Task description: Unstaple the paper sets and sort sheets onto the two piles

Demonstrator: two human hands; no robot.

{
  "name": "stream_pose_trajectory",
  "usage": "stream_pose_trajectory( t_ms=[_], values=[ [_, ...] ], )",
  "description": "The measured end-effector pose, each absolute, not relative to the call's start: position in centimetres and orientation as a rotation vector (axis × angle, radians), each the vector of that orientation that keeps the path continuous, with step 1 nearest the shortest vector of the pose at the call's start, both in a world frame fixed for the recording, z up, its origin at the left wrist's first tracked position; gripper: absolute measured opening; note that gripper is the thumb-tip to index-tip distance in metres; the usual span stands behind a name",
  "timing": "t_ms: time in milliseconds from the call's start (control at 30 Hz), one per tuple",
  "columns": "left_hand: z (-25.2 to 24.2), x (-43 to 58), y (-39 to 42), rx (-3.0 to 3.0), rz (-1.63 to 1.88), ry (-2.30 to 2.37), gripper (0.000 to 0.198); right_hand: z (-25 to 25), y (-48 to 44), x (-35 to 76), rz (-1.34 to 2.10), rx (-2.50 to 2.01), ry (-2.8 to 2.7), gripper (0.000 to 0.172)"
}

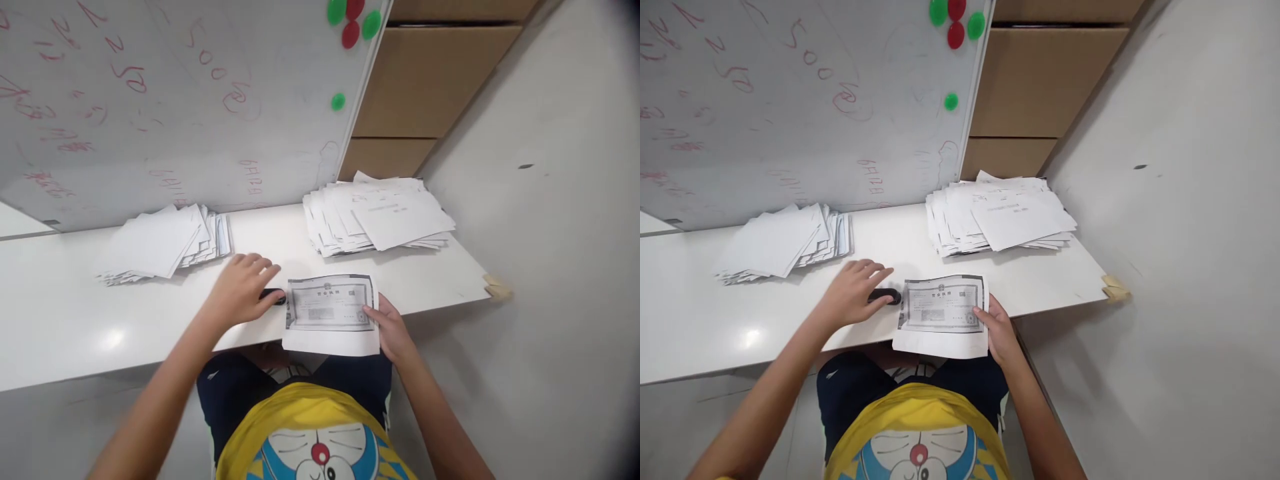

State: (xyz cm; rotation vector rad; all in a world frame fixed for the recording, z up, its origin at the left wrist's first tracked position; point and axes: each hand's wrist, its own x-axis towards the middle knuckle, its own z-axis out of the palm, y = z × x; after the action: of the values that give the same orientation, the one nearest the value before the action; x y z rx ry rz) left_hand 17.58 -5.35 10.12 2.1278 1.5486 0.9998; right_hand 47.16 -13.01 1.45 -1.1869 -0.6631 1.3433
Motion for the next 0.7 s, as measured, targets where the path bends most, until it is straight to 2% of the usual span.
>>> stream_pose_trajectory(
  t_ms=[133, 267, 400, 533, 700],
  values=[
    [7.0, 16.1, -5.2, 2.745, 0.388, 1.301, 0.033, 2.9, -14.6, 45.5, 1.387, -1.109, -0.643, 0.039],
    [3.8, 15.7, -5.3, 2.891, 0.458, 1.441, 0.038, 4.2, -16.1, 45.2, 1.386, -1.071, -0.647, 0.040],
    [3.1, 15.5, -5.3, 2.927, 0.587, 1.453, 0.034, 3.8, -15.3, 45.2, 1.385, -1.110, -0.652, 0.044],
    [3.2, 15.4, -5.2, 2.919, 0.576, 1.452, 0.030, 2.5, -14.1, 44.8, 1.414, -1.314, -0.795, 0.040],
    [3.2, 15.5, -5.2, 2.891, 0.599, 1.476, 0.038, 1.2, -14.5, 45.6, 1.185, -1.596, -0.985, 0.040]
  ],
)
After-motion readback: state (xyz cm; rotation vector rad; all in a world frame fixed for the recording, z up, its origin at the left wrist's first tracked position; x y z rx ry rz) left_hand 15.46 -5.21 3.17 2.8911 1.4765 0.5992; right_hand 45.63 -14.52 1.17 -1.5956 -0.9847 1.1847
